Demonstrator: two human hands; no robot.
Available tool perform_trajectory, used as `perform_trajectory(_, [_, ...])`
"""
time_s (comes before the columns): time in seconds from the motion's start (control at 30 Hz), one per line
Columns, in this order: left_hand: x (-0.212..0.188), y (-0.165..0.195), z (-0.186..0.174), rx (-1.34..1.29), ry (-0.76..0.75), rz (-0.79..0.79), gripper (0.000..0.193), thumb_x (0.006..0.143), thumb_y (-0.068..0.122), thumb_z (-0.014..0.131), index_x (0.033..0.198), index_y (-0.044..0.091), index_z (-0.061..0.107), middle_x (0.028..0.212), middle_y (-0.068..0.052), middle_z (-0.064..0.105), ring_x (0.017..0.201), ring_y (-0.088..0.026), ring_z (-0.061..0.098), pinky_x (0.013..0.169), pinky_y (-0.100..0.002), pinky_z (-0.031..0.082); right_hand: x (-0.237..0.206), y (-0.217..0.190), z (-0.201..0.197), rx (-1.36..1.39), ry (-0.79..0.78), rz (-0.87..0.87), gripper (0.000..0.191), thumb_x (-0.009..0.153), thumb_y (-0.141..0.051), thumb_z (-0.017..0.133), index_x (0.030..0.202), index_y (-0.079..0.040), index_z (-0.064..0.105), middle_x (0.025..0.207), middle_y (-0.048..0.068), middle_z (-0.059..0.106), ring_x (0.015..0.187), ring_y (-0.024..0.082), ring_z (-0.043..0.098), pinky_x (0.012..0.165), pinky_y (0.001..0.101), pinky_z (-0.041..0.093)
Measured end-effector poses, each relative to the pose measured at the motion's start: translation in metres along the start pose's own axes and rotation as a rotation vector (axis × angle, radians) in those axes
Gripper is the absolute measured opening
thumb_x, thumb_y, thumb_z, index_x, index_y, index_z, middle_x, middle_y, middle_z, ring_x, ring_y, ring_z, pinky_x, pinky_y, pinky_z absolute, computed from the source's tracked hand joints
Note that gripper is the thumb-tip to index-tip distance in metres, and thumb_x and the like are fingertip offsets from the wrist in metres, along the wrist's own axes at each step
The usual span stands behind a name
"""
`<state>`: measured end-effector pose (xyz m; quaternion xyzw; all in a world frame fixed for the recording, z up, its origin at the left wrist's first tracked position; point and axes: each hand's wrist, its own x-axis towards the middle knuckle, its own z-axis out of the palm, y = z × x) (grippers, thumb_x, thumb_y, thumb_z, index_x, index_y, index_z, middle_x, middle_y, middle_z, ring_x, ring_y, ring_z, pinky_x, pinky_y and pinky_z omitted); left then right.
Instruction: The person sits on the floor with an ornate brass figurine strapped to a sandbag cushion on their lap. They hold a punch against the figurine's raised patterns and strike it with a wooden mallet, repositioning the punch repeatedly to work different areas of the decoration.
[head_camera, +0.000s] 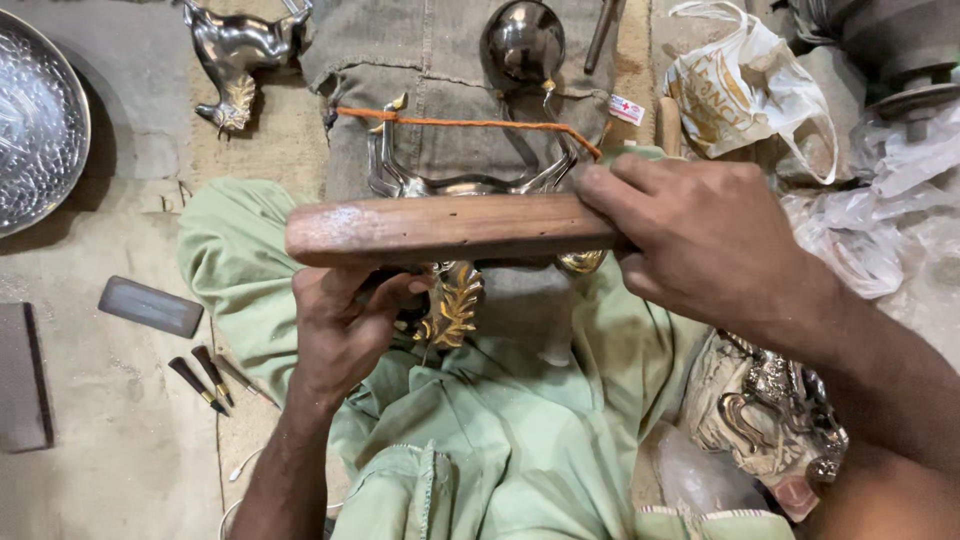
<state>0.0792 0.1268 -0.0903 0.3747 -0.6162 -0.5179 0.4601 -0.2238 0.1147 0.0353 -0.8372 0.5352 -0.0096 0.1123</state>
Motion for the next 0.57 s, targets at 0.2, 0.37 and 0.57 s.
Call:
perform_trajectory(0.2, [0.001,0.001,-0.001,0.063,-0.001,0.009,0.022,0.094,-0.014,0.069,0.114,-0.004,0.068,0.098,-0.009,0.075,0.088,-0.014,0.073,0.079,-0.025,0.060,-0.001,-0.003,-0.002,-0.009,0.012,-0.021,0.056,0.070,-0.009,0.076,0.124,-0.005,0.060,0.090,0.015,0.069,0.071,0.035,0.071,0.065,0.0470,0.057])
perform_trajectory(0.37, [0.002,0.001,-0.002,0.061,-0.013,0.028,0.022,0.093,-0.014,0.066,0.113,-0.003,0.067,0.100,-0.009,0.075,0.092,-0.014,0.075,0.081,-0.026,0.061,-0.001,-0.006,-0.001,0.074,0.028,0.002,0.051,0.074,-0.011,0.077,0.120,-0.003,0.059,0.090,0.014,0.068,0.075,0.034,0.071,0.065,0.0447,0.057])
perform_trajectory(0.57, [0.002,0.001,-0.004,0.075,-0.023,0.014,0.028,0.091,-0.014,0.060,0.114,-0.002,0.070,0.100,-0.010,0.076,0.091,-0.015,0.073,0.083,-0.027,0.061,-0.012,-0.008,0.004,-0.002,-0.032,0.039,0.056,0.075,-0.013,0.078,0.127,-0.007,0.059,0.093,0.011,0.068,0.076,0.030,0.071,0.066,0.0420,0.058])
